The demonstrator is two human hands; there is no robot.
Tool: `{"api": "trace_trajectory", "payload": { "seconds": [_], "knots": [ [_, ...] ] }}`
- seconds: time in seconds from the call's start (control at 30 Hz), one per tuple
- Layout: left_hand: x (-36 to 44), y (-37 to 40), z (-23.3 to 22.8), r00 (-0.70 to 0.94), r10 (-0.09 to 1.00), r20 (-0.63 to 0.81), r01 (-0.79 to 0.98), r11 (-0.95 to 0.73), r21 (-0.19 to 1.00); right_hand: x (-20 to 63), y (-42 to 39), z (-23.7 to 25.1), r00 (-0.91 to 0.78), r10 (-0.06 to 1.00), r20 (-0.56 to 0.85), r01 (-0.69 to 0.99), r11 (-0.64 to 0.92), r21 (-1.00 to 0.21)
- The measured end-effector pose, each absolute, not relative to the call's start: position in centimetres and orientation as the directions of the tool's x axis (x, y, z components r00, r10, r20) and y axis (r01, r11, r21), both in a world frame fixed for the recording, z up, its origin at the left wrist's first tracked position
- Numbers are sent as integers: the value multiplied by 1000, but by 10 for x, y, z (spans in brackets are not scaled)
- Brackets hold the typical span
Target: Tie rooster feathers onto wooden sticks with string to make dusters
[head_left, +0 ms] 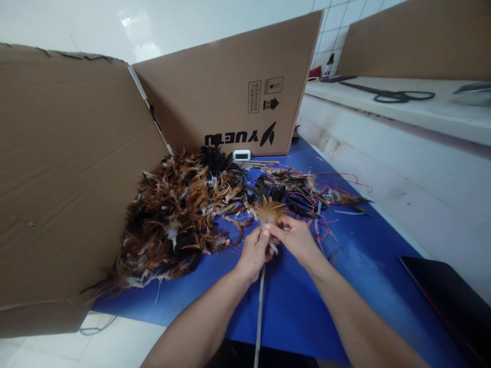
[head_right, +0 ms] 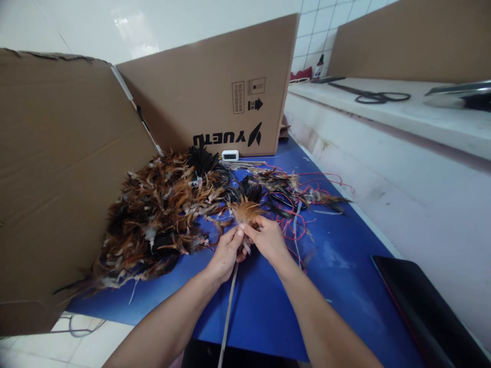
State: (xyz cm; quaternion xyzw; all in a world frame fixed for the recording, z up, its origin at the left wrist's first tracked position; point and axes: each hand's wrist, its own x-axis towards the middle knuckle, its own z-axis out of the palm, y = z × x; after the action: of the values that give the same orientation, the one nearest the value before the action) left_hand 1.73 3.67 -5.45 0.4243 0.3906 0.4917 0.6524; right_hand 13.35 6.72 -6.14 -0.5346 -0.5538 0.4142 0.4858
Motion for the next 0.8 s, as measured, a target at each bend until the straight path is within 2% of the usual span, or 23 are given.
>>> {"api": "trace_trajectory", "payload": {
  "seconds": [0.3,0.5,0.67,0.73,0.8],
  "knots": [
    [17,38,-55,194,972,-131,-348,193,917,128,64,-49,91,995,33,61,27,-998],
    [17,41,-58,192,959,-207,-381,267,886,136,63,-38,211,970,117,84,102,-991],
    [16,42,-59,215,934,-286,-385,350,854,133,52,-37,297,892,339,309,246,-919],
    [15,43,-59,243,932,-270,-449,355,820,124,43,-35,246,882,403,409,282,-868],
    [14,43,-60,261,931,-257,-522,360,773,111,34,-30,122,880,460,482,353,-802]
  ]
}}
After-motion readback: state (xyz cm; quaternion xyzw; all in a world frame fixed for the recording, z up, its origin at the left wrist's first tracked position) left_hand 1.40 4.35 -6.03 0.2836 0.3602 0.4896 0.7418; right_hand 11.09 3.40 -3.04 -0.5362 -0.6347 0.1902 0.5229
